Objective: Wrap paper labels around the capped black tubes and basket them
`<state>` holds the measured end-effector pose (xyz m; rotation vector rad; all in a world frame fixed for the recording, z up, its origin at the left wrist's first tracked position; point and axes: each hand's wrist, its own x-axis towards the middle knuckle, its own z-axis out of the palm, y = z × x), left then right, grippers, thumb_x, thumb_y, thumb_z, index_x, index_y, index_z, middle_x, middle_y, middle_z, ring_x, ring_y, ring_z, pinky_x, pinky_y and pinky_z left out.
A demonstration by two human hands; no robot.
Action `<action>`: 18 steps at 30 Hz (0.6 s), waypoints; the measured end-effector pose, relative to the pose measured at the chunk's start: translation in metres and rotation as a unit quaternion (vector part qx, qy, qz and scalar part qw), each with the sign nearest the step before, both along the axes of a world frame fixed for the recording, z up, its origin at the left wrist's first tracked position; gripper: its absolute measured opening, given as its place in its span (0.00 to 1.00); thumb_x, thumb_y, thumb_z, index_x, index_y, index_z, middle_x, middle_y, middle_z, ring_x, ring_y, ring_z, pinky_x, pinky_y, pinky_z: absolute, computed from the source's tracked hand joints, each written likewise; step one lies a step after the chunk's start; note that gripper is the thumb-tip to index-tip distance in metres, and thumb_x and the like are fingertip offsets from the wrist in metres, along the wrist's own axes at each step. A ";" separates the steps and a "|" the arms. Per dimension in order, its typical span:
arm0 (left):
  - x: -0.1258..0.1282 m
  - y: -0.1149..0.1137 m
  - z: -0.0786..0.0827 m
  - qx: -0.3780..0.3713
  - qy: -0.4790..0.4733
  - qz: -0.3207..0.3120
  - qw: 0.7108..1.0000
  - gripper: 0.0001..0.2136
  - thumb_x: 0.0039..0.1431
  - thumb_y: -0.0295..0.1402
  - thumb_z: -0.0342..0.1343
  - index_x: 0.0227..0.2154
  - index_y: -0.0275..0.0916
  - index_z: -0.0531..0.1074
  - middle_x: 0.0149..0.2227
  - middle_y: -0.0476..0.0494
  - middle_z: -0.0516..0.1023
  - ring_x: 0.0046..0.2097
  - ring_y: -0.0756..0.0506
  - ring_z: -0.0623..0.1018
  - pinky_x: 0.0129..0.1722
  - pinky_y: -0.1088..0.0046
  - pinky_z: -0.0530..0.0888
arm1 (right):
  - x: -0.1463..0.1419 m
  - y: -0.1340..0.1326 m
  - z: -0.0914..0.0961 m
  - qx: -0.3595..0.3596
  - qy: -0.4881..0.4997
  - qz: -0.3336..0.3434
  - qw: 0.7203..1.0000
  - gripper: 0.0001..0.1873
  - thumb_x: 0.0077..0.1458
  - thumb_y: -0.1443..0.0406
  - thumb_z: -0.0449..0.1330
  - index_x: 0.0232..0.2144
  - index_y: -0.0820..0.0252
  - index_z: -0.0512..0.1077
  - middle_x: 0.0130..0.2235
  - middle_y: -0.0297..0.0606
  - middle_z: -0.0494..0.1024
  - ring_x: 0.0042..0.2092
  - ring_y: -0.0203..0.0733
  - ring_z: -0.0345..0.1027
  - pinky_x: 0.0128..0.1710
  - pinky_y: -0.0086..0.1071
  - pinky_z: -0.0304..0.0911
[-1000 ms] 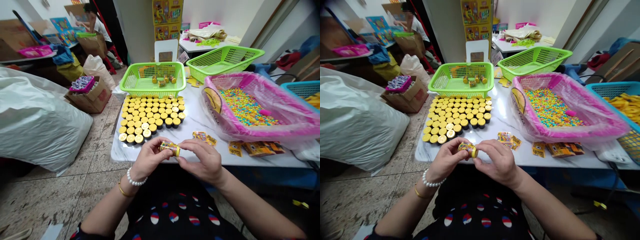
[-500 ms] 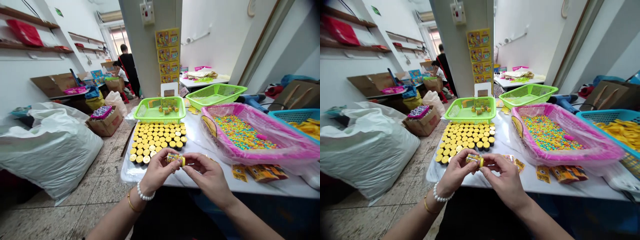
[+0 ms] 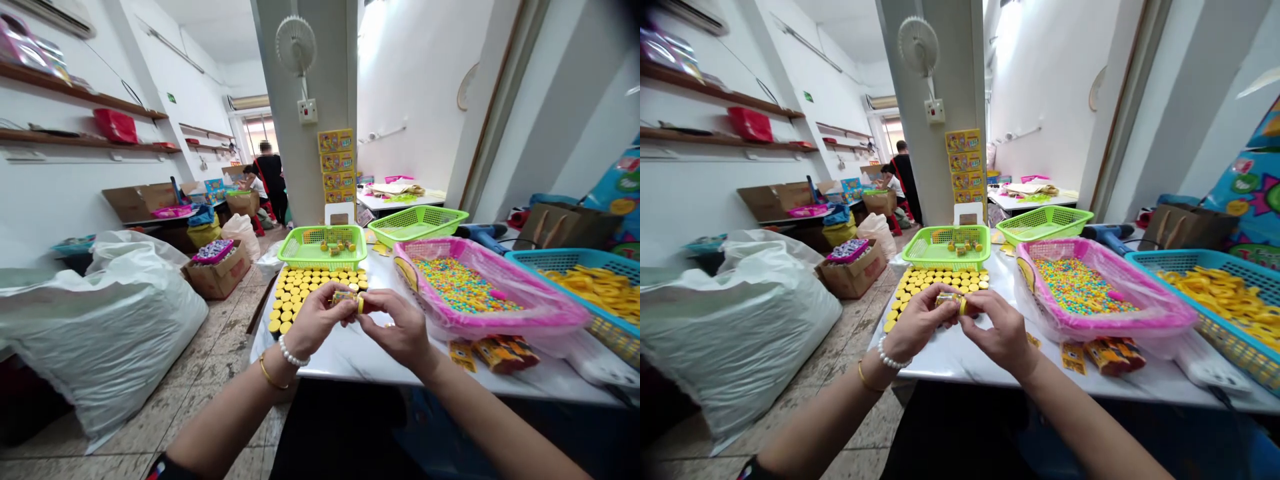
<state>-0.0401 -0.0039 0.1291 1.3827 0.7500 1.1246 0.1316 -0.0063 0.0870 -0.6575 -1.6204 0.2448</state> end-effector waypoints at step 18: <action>-0.015 0.001 -0.009 0.010 0.015 0.023 1.000 0.20 0.47 0.44 0.70 0.35 0.33 0.76 0.26 0.47 0.76 0.26 0.52 0.72 0.26 0.77 0.68 | -0.011 0.001 -0.002 -0.313 0.149 0.238 0.907 0.15 0.49 0.58 0.71 0.33 0.61 0.74 0.29 0.36 0.80 0.30 0.39 0.74 0.32 0.33 0.72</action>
